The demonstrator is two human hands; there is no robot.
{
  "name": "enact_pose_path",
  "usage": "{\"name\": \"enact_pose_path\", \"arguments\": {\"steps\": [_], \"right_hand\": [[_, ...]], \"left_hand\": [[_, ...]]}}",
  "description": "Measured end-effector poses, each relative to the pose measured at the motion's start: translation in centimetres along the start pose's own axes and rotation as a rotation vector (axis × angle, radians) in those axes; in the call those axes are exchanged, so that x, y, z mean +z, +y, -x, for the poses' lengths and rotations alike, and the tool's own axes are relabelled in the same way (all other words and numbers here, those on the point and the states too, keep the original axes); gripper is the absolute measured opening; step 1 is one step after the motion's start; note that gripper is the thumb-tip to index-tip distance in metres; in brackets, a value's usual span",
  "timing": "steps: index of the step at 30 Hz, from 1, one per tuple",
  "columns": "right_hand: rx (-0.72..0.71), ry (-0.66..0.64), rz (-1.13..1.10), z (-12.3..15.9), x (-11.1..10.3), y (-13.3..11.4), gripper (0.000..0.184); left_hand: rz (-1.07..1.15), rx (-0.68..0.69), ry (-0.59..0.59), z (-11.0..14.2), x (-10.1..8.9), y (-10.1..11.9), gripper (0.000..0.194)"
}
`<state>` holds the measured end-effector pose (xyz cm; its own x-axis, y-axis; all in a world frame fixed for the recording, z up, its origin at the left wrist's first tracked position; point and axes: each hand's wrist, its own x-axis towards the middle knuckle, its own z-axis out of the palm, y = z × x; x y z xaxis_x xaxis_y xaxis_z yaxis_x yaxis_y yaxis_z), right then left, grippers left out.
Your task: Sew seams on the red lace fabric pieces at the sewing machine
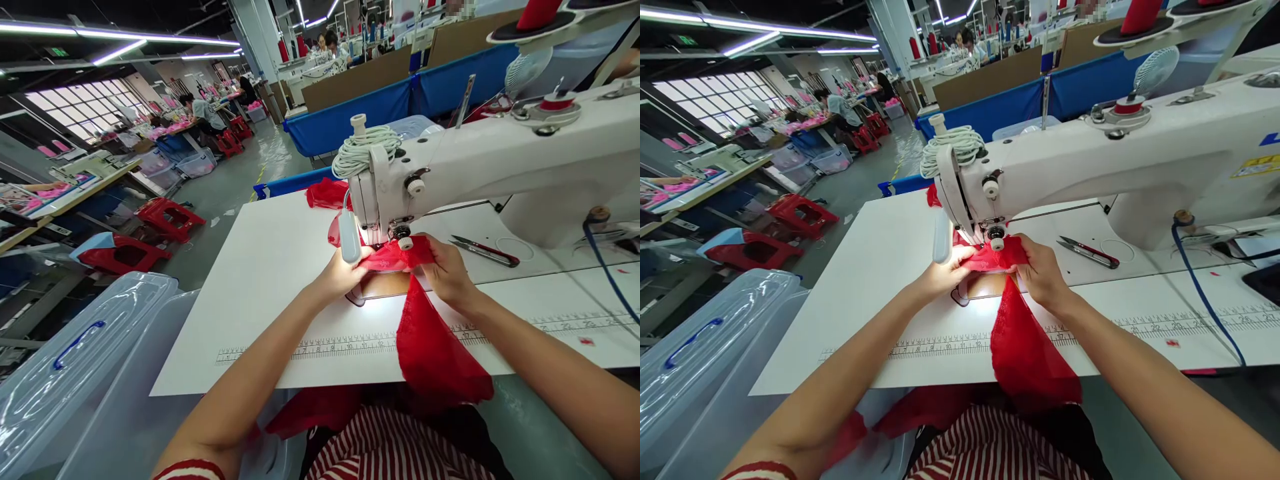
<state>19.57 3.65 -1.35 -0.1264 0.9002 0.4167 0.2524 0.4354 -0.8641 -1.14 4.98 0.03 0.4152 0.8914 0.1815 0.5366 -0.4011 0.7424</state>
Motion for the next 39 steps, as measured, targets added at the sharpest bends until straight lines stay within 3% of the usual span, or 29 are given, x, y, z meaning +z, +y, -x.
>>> {"name": "enact_pose_path", "arguments": {"steps": [5,8,14,17,20,24,28,33,37,39], "right_hand": [[-0.052,-0.032,0.025,0.1,-0.1,-0.1,0.007],[-0.053,-0.043,0.034,0.1,0.0,-0.2,0.013],[-0.036,-0.120,0.022,-0.1,-0.3,-0.4,0.015],[-0.066,-0.220,0.059,-0.3,-1.0,-0.3,0.019],[-0.231,-0.382,0.172,-0.4,-1.9,-0.3,0.012],[-0.291,-0.560,0.416,0.1,-2.2,-0.4,0.025],[-0.358,-0.541,0.676,0.7,-1.3,0.1,0.028],[-0.440,-0.469,0.725,0.8,-0.9,0.3,0.027],[-0.438,-0.468,0.738,0.6,-1.1,0.1,0.028],[-0.439,-0.472,0.704,0.5,-1.0,0.0,0.029]], "left_hand": [[-0.162,0.030,0.067,0.3,1.3,0.1,0.033],[-0.237,0.052,0.099,0.5,1.5,0.1,0.029],[-0.316,0.157,-0.008,1.2,0.2,0.1,0.018],[-0.374,0.202,-0.019,1.6,-0.1,-0.2,0.024],[-0.465,0.301,0.003,2.0,0.2,-0.4,0.023],[-0.626,0.467,0.043,2.3,1.4,-0.5,0.023],[-0.756,0.550,0.090,2.4,2.4,-0.6,0.031],[-0.829,0.545,0.113,2.8,2.7,-0.2,0.030],[-0.817,0.476,0.003,3.4,1.8,1.4,0.024],[-0.781,0.432,-0.071,3.8,1.3,2.3,0.031]]}}
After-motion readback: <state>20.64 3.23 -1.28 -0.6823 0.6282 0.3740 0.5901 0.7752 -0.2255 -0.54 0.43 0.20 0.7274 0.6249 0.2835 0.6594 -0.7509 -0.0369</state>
